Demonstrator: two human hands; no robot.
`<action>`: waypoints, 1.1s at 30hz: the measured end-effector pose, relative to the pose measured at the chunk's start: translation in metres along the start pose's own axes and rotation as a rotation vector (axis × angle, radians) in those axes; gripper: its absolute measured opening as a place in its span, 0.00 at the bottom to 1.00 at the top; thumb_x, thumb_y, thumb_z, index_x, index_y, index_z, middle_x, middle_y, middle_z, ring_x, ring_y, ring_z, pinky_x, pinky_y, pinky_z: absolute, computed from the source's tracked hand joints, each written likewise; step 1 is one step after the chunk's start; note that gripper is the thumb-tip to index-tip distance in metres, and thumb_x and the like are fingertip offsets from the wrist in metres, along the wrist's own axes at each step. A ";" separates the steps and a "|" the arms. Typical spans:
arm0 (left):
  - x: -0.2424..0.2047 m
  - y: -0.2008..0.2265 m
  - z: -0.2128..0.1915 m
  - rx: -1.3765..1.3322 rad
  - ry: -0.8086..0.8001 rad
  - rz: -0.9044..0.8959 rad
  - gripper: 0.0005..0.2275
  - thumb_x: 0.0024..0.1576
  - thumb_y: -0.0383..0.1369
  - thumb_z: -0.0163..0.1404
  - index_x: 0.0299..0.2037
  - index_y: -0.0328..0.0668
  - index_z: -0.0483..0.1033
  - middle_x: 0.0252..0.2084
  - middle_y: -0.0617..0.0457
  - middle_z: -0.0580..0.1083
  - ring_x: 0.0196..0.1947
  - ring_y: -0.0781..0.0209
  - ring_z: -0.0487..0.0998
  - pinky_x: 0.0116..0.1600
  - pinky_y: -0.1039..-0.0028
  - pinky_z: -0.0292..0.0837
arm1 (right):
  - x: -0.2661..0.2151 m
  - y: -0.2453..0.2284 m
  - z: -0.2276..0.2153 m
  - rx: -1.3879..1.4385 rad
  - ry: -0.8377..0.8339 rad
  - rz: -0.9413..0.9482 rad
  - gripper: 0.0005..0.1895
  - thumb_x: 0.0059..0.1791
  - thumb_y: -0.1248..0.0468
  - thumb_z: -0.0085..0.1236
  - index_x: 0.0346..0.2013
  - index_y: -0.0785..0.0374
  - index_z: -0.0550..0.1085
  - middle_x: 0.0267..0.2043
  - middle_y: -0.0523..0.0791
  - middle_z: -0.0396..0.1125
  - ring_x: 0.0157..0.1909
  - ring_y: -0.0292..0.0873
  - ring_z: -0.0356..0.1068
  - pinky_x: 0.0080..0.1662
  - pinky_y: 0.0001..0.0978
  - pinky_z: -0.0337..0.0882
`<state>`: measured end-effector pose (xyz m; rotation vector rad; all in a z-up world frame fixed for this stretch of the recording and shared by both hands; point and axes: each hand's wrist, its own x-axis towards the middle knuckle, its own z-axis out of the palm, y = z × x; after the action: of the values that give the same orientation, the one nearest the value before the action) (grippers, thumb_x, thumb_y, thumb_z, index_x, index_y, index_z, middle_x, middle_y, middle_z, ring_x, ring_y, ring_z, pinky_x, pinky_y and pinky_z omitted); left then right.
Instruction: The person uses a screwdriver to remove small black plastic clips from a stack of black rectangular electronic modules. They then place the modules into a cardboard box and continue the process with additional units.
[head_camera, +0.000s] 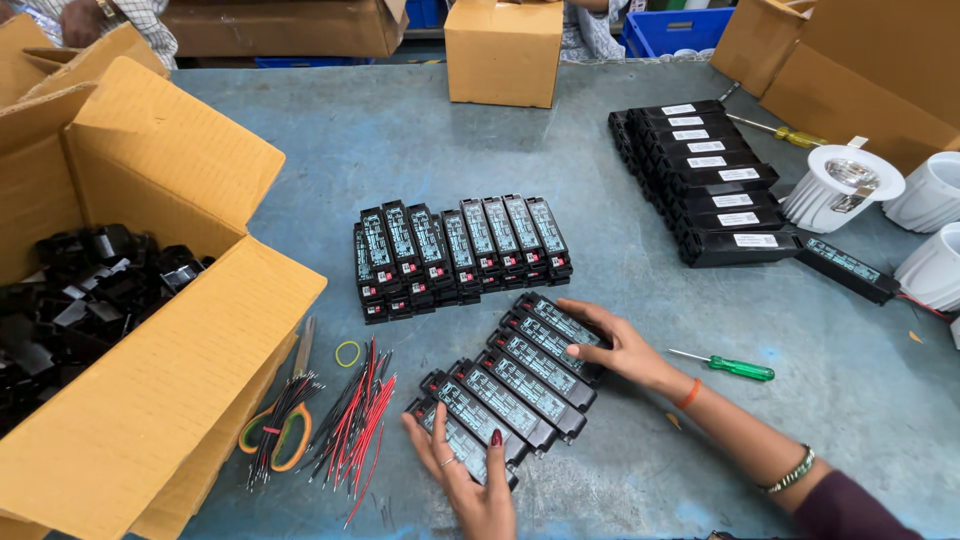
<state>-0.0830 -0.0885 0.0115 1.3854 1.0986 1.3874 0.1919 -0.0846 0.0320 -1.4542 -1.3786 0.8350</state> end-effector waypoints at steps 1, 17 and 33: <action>0.002 0.003 -0.004 -0.014 -0.040 0.013 0.33 0.50 0.24 0.54 0.69 0.35 0.57 0.79 0.39 0.34 0.78 0.40 0.38 0.70 0.53 0.53 | -0.004 -0.003 0.000 -0.004 0.030 0.029 0.37 0.46 0.62 0.63 0.68 0.64 0.63 0.71 0.50 0.61 0.72 0.44 0.58 0.70 0.38 0.55; 0.080 0.026 0.095 0.633 -0.914 0.622 0.27 0.59 0.47 0.48 0.68 0.46 0.65 0.78 0.40 0.45 0.77 0.46 0.44 0.71 0.35 0.30 | -0.134 -0.054 -0.038 -0.928 0.405 0.015 0.19 0.47 0.64 0.56 0.54 0.60 0.75 0.59 0.50 0.68 0.61 0.54 0.67 0.58 0.44 0.68; 0.106 -0.008 0.092 0.735 -0.861 0.653 0.26 0.59 0.52 0.49 0.67 0.62 0.67 0.75 0.47 0.56 0.73 0.46 0.55 0.69 0.39 0.47 | -0.106 -0.050 0.073 -0.555 0.180 -0.165 0.04 0.43 0.70 0.62 0.32 0.65 0.78 0.38 0.45 0.72 0.42 0.49 0.70 0.45 0.37 0.71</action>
<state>0.0083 0.0169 0.0281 2.7019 0.5669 0.5710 0.0925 -0.1796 0.0413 -1.7462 -1.6384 0.2087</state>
